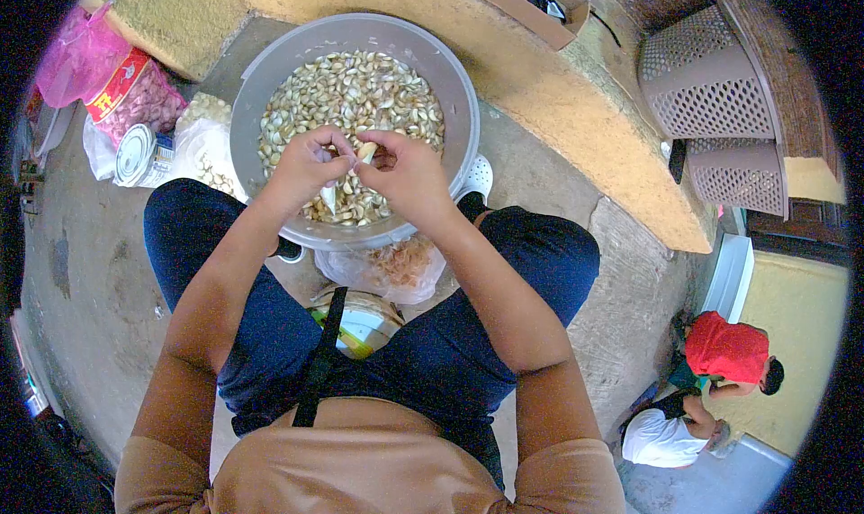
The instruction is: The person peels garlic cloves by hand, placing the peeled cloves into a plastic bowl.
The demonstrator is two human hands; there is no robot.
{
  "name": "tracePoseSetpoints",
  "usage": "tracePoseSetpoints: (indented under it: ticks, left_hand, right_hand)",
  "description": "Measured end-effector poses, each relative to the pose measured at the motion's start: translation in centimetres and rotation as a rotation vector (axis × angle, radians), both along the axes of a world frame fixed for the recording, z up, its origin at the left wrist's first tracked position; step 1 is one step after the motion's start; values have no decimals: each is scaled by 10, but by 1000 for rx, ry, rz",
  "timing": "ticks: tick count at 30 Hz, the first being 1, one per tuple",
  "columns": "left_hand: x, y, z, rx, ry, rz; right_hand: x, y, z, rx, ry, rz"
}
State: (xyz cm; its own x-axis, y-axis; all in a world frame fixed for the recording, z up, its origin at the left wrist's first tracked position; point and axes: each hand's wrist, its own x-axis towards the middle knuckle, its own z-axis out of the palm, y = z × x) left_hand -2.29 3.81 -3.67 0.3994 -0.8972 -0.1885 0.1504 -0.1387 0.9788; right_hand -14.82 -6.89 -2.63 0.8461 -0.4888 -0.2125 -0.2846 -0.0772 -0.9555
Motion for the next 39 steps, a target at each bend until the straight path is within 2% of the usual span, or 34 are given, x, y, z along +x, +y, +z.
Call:
tracePoseSetpoints:
  ticks: [3,6,8,11,14,17,21,23,26,30,32,35,39]
  left_hand:
    - [1,0,-2,-2,-49,16]
    - [12,-2,-5,45,-74,135]
    - [16,0,-5,46,-9,146]
    - [15,0,-7,29,34,140]
    - [15,0,-8,17,74,105]
    - [15,0,-11,20,193,83]
    - [12,-1,2,95,260,48]
    - [8,-2,0,80,154,20]
    - [2,-3,-4,74,31,28]
    - [3,-2,2,109,-2,-3]
    - [5,-2,0,89,68,2]
    - [9,0,-11,65,135,-16]
    - [7,-1,-9,74,158,-12]
  right_hand:
    - [0,3,7,-15,19,32]
    - [-1,5,10,70,-61,26]
    - [0,8,3,167,-155,-24]
    - [-2,-1,5,139,-66,83]
    - [-2,-2,7,368,-104,-48]
    - [-3,-4,9,386,-93,-45]
    - [-4,-7,2,171,-50,4]
    - [-5,-10,-7,-6,-19,47]
    - [-5,-7,-7,-128,-57,22]
    - [-3,-5,-8,121,-132,-25]
    - [-2,-3,-2,272,-141,-26]
    - [-2,-3,-3,325,-162,-16]
    - [-2,-2,-3,234,-99,-14]
